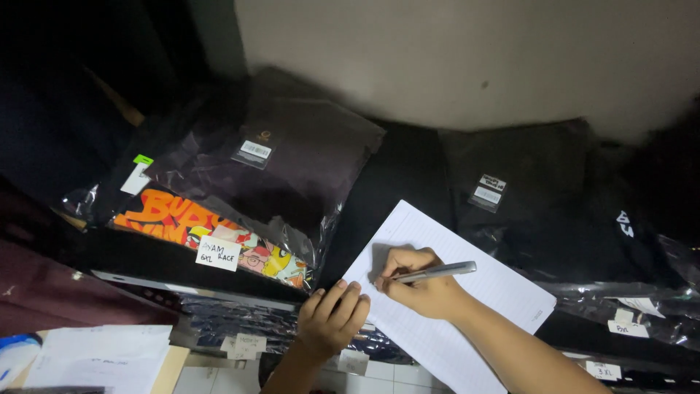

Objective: The person writes on a notepad with a pen, then picks up and places down several packaged t-shirts on a shelf while continuing to write. The person handles the notepad and pen throughout the clip.

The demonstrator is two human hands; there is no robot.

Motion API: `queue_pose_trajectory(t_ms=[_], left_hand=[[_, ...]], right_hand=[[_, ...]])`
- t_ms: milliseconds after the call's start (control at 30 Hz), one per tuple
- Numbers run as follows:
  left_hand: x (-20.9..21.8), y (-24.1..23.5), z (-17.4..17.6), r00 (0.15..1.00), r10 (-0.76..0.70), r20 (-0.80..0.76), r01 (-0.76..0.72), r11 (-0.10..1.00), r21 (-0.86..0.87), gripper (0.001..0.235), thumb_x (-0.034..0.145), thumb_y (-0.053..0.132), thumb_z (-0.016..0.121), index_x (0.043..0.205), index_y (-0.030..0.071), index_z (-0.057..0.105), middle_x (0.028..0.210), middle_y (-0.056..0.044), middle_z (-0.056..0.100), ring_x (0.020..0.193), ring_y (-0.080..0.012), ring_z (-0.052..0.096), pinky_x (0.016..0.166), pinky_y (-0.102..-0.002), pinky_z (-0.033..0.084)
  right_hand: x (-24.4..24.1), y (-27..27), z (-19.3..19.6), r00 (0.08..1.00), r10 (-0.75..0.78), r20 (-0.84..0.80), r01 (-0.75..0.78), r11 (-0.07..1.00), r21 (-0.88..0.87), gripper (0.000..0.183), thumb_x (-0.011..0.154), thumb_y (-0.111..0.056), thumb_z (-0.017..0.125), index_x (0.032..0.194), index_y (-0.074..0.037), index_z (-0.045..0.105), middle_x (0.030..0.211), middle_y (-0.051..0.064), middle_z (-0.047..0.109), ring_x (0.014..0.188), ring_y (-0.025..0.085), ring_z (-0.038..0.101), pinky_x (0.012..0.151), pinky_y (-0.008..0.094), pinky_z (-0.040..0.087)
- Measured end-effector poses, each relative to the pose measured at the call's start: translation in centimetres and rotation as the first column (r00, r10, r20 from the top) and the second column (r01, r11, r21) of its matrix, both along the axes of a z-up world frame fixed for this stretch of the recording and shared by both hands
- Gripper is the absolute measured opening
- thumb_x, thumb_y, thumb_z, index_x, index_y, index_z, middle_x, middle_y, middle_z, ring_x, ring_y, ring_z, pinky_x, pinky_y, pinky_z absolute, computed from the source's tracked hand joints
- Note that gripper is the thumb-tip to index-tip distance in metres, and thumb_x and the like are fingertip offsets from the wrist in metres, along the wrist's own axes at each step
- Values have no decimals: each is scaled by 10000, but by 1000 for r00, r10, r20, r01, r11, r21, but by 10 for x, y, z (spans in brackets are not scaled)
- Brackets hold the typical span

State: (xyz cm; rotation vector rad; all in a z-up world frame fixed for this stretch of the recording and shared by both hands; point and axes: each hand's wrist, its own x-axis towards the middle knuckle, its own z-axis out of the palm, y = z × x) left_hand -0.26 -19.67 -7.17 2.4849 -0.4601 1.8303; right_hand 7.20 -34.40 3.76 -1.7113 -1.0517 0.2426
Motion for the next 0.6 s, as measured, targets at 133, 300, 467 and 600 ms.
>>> queue_pose_trajectory(t_ms=[133,300,467,600], left_hand=[[2,-1,-9,1000,16,10,-16,1000,-8,98,812,202,624,886,196,560,917,27,621,897,-149,562,757,-297,376],[-4,0,3,999,1,-43,-1,1000,-11,55,858,173,525,876,197,571,924,33,624,901,-134,573,761,-282,380],[-3,0,-3,999,-1,-53,0,1000,-14,59,831,168,588,885,189,588,941,23,622,909,-141,569,754,-290,396],[-2,0,-7,999,-1,-52,0,1000,-14,67,827,173,594,894,182,590,938,19,626,906,-144,572,754,-290,399]], right_hand=[[1,0,-1,1000,-20,-4,20,1000,-21,90,730,-68,628,658,-69,573,588,31,587,474,88,524,442,197,412],[0,0,-1,999,-31,-11,30,999,-45,86,718,-57,627,647,-63,580,581,29,591,486,86,522,458,211,419],[1,-1,-3,1000,-16,25,17,999,-37,83,736,-83,621,663,-68,585,576,25,584,466,85,519,439,196,403],[0,-1,-1,999,31,12,-31,999,-15,117,750,-91,613,646,-63,566,559,21,557,447,81,498,418,189,375]])
